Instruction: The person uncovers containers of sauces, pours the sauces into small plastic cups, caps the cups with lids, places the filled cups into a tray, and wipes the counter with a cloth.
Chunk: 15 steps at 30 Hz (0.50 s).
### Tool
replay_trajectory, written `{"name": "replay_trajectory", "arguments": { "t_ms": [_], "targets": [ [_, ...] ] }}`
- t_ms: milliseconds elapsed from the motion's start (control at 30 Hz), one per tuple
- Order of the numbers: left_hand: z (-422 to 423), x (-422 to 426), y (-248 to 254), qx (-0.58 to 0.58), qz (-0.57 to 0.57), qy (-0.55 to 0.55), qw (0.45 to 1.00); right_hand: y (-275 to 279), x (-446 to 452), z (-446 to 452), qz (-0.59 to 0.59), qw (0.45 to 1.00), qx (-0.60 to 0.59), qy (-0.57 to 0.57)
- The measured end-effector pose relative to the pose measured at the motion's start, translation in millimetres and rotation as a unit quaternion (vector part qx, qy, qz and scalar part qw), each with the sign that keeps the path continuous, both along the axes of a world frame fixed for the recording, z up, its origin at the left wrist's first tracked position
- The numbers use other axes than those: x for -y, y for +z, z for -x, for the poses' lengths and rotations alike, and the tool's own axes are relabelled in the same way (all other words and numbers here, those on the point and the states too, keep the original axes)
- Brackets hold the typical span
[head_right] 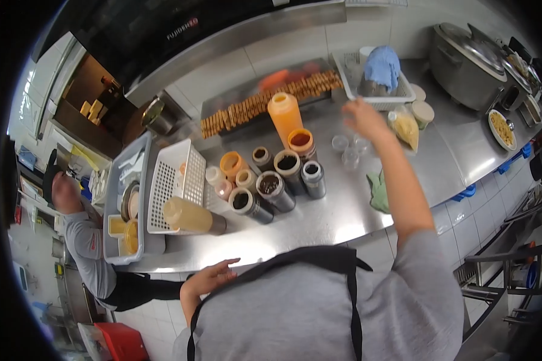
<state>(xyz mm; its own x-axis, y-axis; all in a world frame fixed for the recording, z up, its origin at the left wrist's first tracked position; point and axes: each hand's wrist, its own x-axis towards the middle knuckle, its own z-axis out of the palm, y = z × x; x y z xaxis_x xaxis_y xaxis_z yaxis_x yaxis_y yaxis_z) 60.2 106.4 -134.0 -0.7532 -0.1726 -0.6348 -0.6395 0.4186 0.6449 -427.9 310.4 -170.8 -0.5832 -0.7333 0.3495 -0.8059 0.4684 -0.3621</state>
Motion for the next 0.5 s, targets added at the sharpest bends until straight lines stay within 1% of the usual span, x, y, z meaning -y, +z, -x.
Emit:
{"name": "replay_trajectory", "arguments": {
  "t_ms": [33, 67, 100, 167, 200, 267, 300, 333, 400, 433, 500],
  "targets": [
    [5.3, -4.6, 10.0, 0.013, 0.012, 0.013, 1.0, 2.5, 7.8, 10.9, -0.007, 0.999, -0.019, -0.03],
    [3.1, -4.7, 7.1, 0.015, 0.011, 0.014, 1.0, 10.5, 16.5, 26.2, -0.009, 0.997, -0.045, -0.061],
    [2.0, -1.9, 1.6, 0.01, 0.003, 0.027, 1.0, 13.3, 27.5, 50.5, -0.005, 0.997, -0.051, -0.062],
    [0.1, 2.9, -8.5, 0.012, -0.008, 0.045, 0.999, 3.7, 50.2, 92.7, -0.097, 0.975, -0.134, -0.147],
    [-1.2, 5.8, -17.5, 0.013, 0.006, 0.037, 0.999, 3.2, 58.1, 105.6, -0.093, 0.975, -0.14, -0.148],
    [2.7, 5.8, -19.8, 0.033, -0.003, 0.055, 0.998, 0.0, 76.6, 129.6, -0.209, 0.93, -0.238, -0.184],
    [7.5, 1.5, -14.2, 0.05, -0.01, 0.087, 0.995, -3.6, 82.8, 139.9, -0.236, 0.925, -0.23, -0.188],
    [11.2, 0.0, -11.7, 0.047, -0.01, 0.091, 0.995, -6.3, 87.8, 151.4, -0.234, 0.926, -0.234, -0.185],
    [15.7, 0.7, -9.4, 0.079, 0.005, 0.07, 0.994, -13.8, 99.2, 168.3, -0.291, 0.913, -0.199, -0.205],
    [13.2, -0.2, -15.1, 0.074, -0.007, 0.093, 0.993, -23.4, 99.7, 174.6, -0.286, 0.907, -0.233, -0.202],
    [14.7, 0.4, -20.0, 0.087, -0.011, 0.092, 0.992, -47.6, 99.8, 183.9, -0.294, 0.906, -0.235, -0.195]
  ]
}}
